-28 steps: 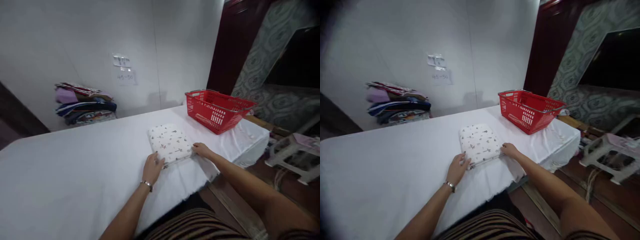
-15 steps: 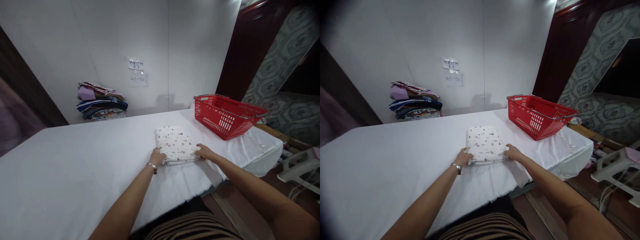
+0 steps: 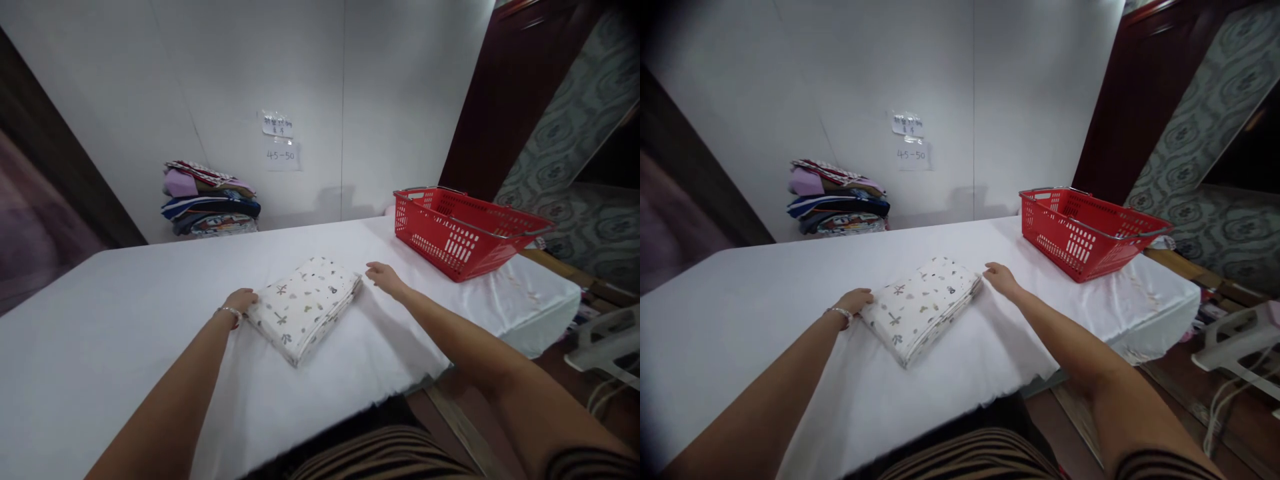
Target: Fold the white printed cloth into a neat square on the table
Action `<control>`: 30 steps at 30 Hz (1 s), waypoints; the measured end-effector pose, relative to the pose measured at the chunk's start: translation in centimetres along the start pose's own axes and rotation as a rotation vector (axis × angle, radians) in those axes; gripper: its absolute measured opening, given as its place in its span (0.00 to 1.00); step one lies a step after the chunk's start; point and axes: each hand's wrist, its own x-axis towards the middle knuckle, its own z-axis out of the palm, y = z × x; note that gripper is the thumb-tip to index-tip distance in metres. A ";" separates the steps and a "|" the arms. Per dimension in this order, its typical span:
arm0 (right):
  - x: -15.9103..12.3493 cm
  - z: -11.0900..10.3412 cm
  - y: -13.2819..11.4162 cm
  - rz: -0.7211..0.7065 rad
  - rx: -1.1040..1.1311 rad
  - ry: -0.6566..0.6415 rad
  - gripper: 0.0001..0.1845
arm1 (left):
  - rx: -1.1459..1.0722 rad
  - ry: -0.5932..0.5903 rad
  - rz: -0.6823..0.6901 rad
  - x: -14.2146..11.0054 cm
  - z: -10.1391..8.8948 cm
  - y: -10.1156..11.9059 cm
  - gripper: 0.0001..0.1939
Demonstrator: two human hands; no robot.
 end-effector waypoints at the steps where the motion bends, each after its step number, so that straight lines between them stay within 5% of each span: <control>1: 1.8 -0.3 -0.2 0.050 -0.033 0.000 0.22 | -0.017 -0.024 -0.022 0.4 0.2 -0.2 0.19; 5: 6.7 0.8 -0.8 0.161 -0.154 -0.173 0.22 | -0.091 -0.113 -0.084 1.9 0.7 -0.7 0.19; 10: 9.3 3.4 -0.9 0.214 -0.326 -0.351 0.33 | -0.130 -0.153 -0.052 2.9 0.2 -1.0 0.13; 17: 6.2 4.4 1.3 0.288 -0.039 -0.530 0.41 | 0.066 -0.006 0.167 5.9 -1.1 2.0 0.18; 21: 3.8 3.8 2.4 0.263 0.134 -0.344 0.30 | 0.112 0.002 0.219 6.7 -0.4 4.4 0.21; 24: 2.1 3.0 3.3 0.242 0.213 -0.221 0.17 | 0.128 -0.005 0.307 4.2 1.5 6.4 0.14; 27: 0.1 2.8 3.7 0.240 0.296 -0.293 0.18 | 0.100 -0.141 0.627 -0.8 4.7 8.8 0.11; 30: -1.4 3.1 3.5 0.224 0.352 -0.320 0.18 | 0.039 -0.211 0.799 -5.5 8.2 10.9 0.11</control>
